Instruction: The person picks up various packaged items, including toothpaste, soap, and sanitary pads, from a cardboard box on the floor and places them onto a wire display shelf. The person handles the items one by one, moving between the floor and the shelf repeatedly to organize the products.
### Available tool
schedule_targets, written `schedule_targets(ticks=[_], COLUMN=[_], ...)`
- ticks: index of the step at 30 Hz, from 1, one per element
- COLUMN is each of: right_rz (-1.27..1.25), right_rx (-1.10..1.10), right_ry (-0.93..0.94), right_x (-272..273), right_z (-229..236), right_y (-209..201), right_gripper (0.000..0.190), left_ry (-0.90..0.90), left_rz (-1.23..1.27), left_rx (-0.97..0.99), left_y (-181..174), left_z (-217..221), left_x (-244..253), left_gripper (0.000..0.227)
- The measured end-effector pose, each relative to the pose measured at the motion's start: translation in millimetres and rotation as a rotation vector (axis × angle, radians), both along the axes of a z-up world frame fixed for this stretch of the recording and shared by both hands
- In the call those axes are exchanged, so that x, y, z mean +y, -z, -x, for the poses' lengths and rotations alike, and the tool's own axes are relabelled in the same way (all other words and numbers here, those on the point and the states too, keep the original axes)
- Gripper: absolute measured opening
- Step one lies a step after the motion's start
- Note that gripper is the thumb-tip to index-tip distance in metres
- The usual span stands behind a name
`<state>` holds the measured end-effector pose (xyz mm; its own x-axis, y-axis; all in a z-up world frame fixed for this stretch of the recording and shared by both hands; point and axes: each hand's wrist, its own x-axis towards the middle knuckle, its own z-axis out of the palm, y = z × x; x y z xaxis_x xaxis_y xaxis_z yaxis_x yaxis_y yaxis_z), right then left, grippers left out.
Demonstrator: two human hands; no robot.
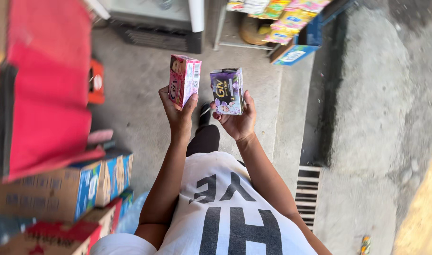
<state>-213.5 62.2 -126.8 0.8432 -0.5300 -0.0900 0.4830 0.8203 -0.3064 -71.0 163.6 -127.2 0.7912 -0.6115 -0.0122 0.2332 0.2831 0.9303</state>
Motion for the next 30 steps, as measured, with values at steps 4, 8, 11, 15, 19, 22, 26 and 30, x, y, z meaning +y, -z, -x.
schedule_targets(ticks=[4, 8, 11, 15, 19, 22, 26, 30], right_rz=[0.002, 0.170, 0.309, 0.326, 0.450, 0.599, 0.937, 1.201], right_rx=[0.030, 0.173, 0.223, 0.251, 0.385, 0.513, 0.566, 0.739], right_ry=[0.141, 0.210, 0.293, 0.369, 0.411, 0.408, 0.384, 0.214], right_x=[-62.6, -147.7, -201.1, -279.9, -345.0, -405.6, -511.1, -639.3], right_z=[6.6, 6.6, -2.8, -13.4, -0.4, 5.7, -3.4, -42.5], right_y=[6.7, -0.4, -16.5, -38.7, -81.0, -118.2, -150.4, -127.6], right_gripper=[0.064, 0.072, 0.082, 0.084, 0.091, 0.087, 0.070, 0.054], left_ry=[0.102, 0.207, 0.291, 0.360, 0.379, 0.368, 0.333, 0.353], left_rz=[0.035, 0.101, 0.118, 0.172, 0.157, 0.194, 0.223, 0.252], left_rx=[-0.057, -0.041, -0.043, -0.101, -0.159, -0.199, -0.253, -0.259], left_y=[8.1, 20.3, 13.8, -7.2, -35.3, -63.4, -94.6, -101.6], left_z=[-7.9, -22.8, -40.7, -67.0, -96.8, -122.5, -151.5, -176.7], left_x=[-81.6, -181.7, -250.9, -330.8, -379.6, -406.5, -443.4, -485.8], left_gripper=[0.056, 0.060, 0.065, 0.067, 0.068, 0.068, 0.064, 0.061])
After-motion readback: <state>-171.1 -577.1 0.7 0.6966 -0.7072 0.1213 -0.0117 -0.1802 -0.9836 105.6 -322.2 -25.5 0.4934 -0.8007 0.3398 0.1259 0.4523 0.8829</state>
